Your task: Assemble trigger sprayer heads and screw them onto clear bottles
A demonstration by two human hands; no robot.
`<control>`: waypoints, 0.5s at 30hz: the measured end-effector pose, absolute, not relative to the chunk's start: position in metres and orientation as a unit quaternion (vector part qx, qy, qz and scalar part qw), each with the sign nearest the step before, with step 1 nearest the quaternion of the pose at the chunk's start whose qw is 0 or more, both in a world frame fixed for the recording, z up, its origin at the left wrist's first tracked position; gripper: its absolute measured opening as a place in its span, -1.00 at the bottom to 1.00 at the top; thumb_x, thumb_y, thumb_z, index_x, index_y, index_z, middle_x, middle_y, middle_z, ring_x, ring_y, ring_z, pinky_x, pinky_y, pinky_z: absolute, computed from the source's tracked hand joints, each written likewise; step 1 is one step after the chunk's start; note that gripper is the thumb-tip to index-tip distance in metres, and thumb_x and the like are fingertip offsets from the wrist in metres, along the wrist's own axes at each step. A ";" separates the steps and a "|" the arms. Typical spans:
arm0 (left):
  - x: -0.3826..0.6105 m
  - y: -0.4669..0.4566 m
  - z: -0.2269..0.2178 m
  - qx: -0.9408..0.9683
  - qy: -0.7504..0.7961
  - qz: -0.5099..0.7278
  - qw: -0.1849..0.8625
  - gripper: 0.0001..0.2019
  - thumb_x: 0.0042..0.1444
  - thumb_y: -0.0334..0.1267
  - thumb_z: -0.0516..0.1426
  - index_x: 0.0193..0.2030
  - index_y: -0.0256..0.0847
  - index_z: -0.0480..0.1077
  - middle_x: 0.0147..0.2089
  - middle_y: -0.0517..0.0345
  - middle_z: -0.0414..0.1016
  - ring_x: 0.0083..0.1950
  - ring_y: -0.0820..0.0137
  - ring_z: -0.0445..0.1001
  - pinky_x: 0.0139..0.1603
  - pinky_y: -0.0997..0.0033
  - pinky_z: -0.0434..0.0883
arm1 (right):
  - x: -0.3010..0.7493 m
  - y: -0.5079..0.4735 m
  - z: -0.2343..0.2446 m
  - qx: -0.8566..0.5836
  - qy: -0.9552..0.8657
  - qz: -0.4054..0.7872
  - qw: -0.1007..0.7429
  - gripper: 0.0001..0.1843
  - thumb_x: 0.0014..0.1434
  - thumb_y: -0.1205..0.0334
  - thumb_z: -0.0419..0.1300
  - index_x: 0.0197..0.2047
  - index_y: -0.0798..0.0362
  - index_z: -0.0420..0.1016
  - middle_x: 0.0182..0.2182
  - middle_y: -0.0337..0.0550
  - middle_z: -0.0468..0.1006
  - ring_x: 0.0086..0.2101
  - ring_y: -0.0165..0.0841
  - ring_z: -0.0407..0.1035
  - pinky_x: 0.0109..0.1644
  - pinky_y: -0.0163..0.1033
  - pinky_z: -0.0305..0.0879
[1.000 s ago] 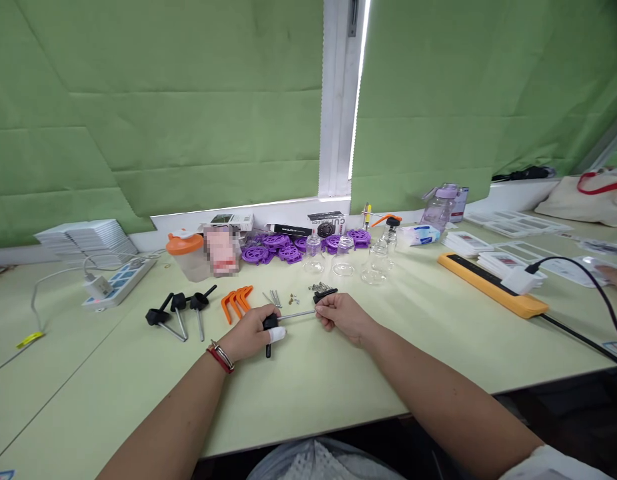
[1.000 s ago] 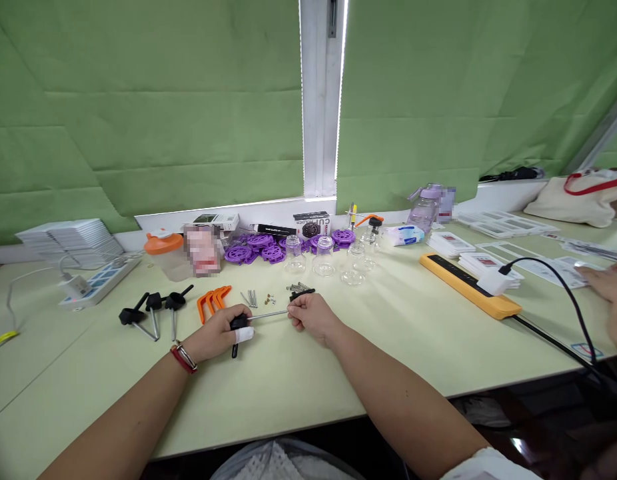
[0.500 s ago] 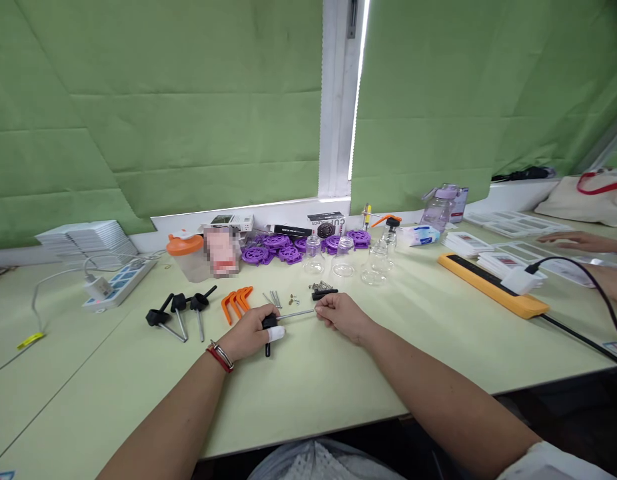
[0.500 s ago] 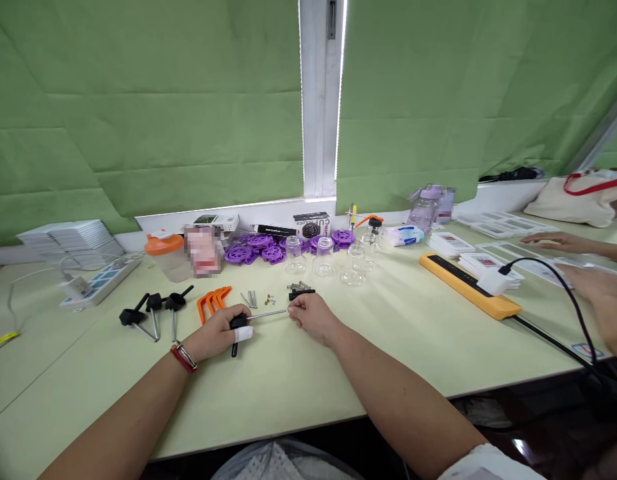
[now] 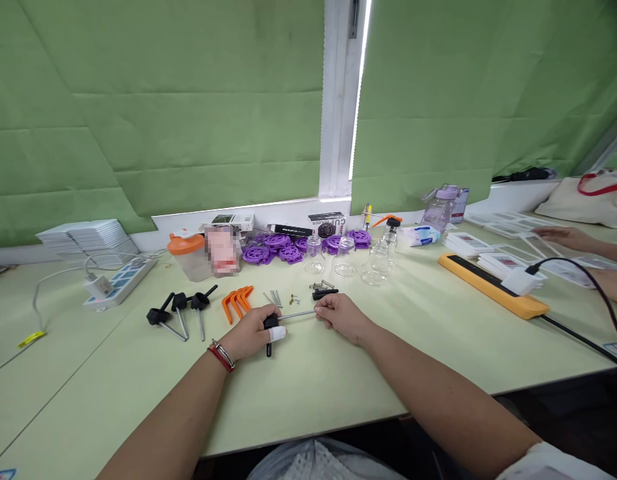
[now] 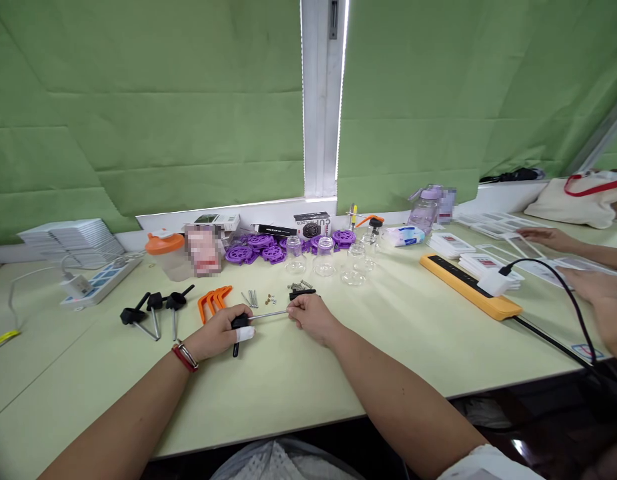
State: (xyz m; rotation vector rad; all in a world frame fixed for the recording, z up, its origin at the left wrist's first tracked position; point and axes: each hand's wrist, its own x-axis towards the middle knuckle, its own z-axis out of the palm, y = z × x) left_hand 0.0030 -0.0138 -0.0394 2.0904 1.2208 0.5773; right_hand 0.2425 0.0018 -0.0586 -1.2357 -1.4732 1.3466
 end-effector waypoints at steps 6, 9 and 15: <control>0.003 -0.014 -0.040 0.792 0.467 0.213 0.329 -0.73 0.02 -0.05 0.12 -0.26 -0.21 0.28 -0.38 0.25 0.27 -0.39 0.45 0.23 -0.38 0.48 0.23 | 0.243 0.001 -0.059 -0.487 -0.580 0.532 0.379 -0.90 0.02 0.25 0.16 -0.42 0.11 0.37 -0.54 -0.26 0.39 -0.61 -0.54 0.14 -0.50 -0.36 0.14; 0.003 -0.014 -0.040 0.793 0.465 0.217 0.329 -0.72 0.01 -0.05 0.13 -0.25 -0.21 0.28 -0.38 0.25 0.27 -0.39 0.46 0.22 -0.38 0.48 0.23 | 0.242 0.001 -0.057 -0.488 -0.581 0.531 0.377 -0.90 0.03 0.25 0.15 -0.43 0.11 0.36 -0.54 -0.25 0.38 -0.61 -0.54 0.12 -0.50 -0.36 0.11; 0.003 -0.012 -0.042 0.791 0.464 0.218 0.334 -0.72 0.01 -0.06 0.13 -0.25 -0.21 0.28 -0.39 0.25 0.27 -0.40 0.46 0.21 -0.40 0.49 0.21 | 0.241 0.001 -0.056 -0.493 -0.583 0.527 0.374 -0.89 0.04 0.23 0.14 -0.44 0.10 0.35 -0.54 -0.24 0.37 -0.60 -0.52 0.10 -0.50 -0.35 0.07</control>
